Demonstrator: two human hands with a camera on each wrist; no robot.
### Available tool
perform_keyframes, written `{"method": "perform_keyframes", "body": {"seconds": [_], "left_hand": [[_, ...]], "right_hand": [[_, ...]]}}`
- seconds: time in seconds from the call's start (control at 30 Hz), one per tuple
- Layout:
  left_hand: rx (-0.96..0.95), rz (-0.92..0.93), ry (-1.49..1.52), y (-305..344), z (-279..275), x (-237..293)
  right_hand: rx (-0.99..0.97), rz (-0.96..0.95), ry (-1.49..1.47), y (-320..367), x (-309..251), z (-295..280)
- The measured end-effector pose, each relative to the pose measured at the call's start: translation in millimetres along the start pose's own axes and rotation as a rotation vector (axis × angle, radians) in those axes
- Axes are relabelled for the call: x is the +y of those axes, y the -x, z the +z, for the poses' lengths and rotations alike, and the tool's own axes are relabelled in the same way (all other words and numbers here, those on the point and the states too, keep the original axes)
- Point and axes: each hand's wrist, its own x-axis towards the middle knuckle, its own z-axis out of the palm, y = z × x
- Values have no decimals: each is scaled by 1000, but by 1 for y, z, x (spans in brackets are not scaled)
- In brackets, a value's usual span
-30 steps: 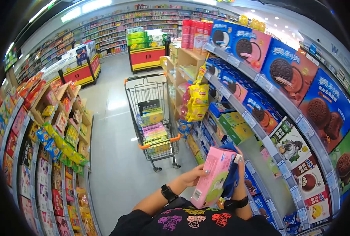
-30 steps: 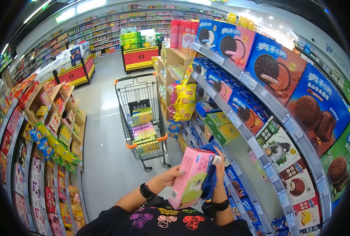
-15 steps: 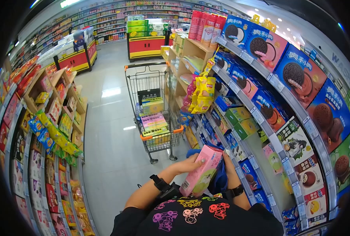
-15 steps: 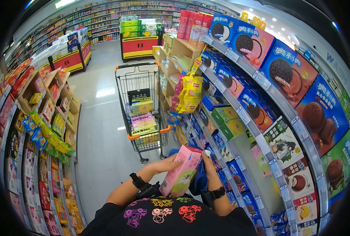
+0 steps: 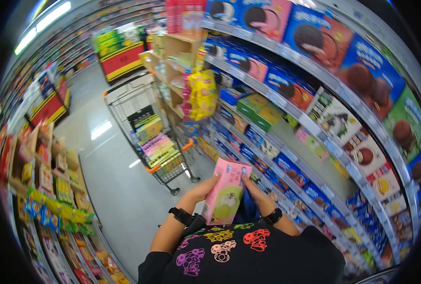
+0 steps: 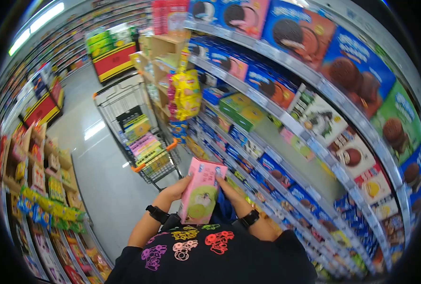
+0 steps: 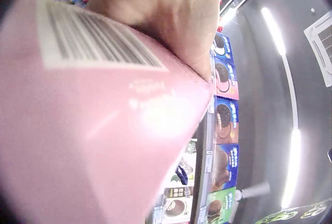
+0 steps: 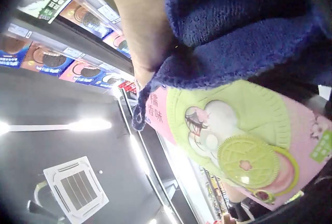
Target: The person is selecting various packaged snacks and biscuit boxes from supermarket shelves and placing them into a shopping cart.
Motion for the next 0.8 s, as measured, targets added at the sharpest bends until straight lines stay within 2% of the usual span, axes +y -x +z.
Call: {"method": "perform_keyframes", "body": {"seconds": [0.07, 0.17, 0.23, 0.3, 0.4, 0.5, 0.63, 0.73, 0.77, 0.8], "left_hand": [[72, -25, -44, -6, 6, -5], [-4, -5, -265, -26, 16, -19], [-21, 55, -511, -35, 15, -14], [5, 25, -474, -24, 33, -5], [12, 20, -345, -27, 39, -15], [-38, 29, -267, -32, 35, -24], [-111, 63, -129, -40, 50, -21], [2, 200, -344, -45, 66, 1], [26, 254, -244, -38, 87, 21], [38, 311, -282, -40, 92, 29]], "right_hand": [[46, 89, 15, 3, 2, -1], [121, 333, -89, 26, -19, -7], [159, 223, -74, 35, -25, -7], [253, 172, -44, 45, -38, 3], [212, 221, -38, 40, -19, -18], [231, 21, -67, 42, -10, -29], [249, -26, -144, 59, -22, -48], [296, 4, -388, 65, -37, -43], [277, -3, -394, 63, -40, -45], [285, -60, -363, 60, -41, -47]]}}
